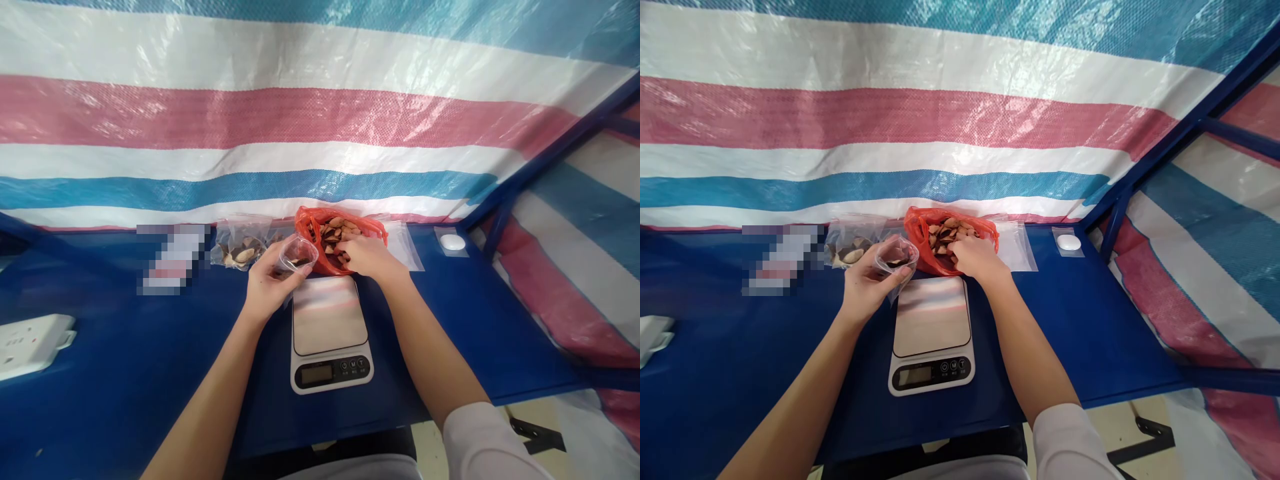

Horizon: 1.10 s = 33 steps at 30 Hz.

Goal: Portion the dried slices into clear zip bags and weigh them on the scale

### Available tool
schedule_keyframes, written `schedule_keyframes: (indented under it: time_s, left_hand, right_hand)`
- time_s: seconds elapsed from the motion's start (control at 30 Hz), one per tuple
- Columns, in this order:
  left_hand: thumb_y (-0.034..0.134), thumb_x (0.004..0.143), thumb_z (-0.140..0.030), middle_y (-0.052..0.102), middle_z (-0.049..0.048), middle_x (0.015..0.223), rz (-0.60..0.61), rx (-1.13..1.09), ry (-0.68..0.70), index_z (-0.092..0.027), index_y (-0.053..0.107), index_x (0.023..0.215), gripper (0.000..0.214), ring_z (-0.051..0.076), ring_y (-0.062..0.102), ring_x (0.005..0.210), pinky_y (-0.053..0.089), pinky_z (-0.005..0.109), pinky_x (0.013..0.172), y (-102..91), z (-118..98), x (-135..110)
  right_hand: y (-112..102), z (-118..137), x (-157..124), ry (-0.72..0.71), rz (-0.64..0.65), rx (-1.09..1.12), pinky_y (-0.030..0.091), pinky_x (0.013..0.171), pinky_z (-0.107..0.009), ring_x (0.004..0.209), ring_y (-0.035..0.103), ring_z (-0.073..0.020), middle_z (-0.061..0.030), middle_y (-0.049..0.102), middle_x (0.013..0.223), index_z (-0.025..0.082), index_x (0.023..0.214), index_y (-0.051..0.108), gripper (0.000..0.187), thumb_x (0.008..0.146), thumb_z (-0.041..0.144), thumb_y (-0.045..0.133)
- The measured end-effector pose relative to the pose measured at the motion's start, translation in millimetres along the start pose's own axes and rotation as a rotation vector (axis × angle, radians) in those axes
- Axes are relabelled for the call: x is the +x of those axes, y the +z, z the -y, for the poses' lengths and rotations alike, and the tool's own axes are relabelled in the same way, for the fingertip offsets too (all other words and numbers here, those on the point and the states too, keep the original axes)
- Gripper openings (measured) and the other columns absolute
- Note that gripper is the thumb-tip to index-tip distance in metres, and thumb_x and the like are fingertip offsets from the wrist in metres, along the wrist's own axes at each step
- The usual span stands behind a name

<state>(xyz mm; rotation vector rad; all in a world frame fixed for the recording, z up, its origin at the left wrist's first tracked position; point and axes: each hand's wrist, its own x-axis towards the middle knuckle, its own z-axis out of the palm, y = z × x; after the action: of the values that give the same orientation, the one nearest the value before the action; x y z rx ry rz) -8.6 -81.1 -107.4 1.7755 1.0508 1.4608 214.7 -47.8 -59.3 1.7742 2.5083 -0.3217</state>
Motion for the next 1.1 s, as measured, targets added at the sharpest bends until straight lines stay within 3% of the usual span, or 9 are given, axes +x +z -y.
schedule_keyframes:
  time_s: [0.2, 0.4, 0.63, 0.87, 1.1]
  left_hand:
    - [0.082, 0.077, -0.049, 0.071, 0.0123, 0.127, 0.001, 0.017, -0.002, -0.021, 0.073, 0.125, 0.056, 0.031, 0.066, 0.121, 0.051, 0.045, 0.11, 0.1, -1.1, 0.7]
    - [0.082, 0.078, -0.046, 0.07, 0.0126, 0.129, 0.006, -0.007, -0.017, -0.02, 0.072, 0.125, 0.055, 0.03, 0.067, 0.12, 0.05, 0.046, 0.111, 0.7, -0.3, -0.1]
    - [0.083, 0.077, -0.046, 0.071, 0.0126, 0.127, -0.002, -0.025, -0.013, -0.021, 0.073, 0.124, 0.054, 0.03, 0.067, 0.118, 0.05, 0.047, 0.111, 1.6, -1.1, -0.1]
    - [0.084, 0.075, -0.051, 0.069, 0.0137, 0.131, 0.003, -0.023, -0.04, -0.02, 0.073, 0.123, 0.058, 0.032, 0.065, 0.122, 0.047, 0.048, 0.114, 2.5, -2.6, 0.1]
    - [0.083, 0.075, -0.051, 0.07, 0.014, 0.129, 0.007, 0.0, -0.046, -0.02, 0.075, 0.12, 0.055, 0.032, 0.064, 0.124, 0.048, 0.048, 0.113, 2.4, -4.7, -0.4]
  right_hand:
    - [7.7, -3.5, 5.6, -0.027, -0.036, -0.06, 0.055, 0.081, -0.036, 0.121, 0.061, -0.0316, -0.0117, 0.07, 0.128, 0.019, 0.112, 0.077, 0.028, 0.09, 0.019, 0.061]
    - [9.0, -3.4, 5.3, -0.055, -0.096, -0.034, 0.054, 0.084, -0.034, 0.116, 0.064, -0.0291, -0.0121, 0.072, 0.123, 0.02, 0.105, 0.079, 0.023, 0.093, 0.021, 0.059]
    - [0.8, -5.6, 3.5, -0.068, -0.172, 0.154, 0.05, 0.08, -0.031, 0.101, 0.069, -0.0242, -0.0084, 0.076, 0.111, 0.021, 0.098, 0.079, 0.019, 0.089, 0.02, 0.063]
    - [8.1, -19.0, 7.6, -0.201, -0.256, 0.416, 0.051, 0.083, -0.03, 0.092, 0.071, -0.0202, -0.0045, 0.079, 0.102, 0.022, 0.098, 0.08, 0.019, 0.085, 0.017, 0.068]
    - [9.7, -22.6, 5.5, -0.252, -0.293, 0.664, 0.055, 0.087, -0.031, 0.096, 0.073, -0.0199, -0.0052, 0.079, 0.104, 0.021, 0.102, 0.08, 0.02, 0.085, 0.023, 0.07]
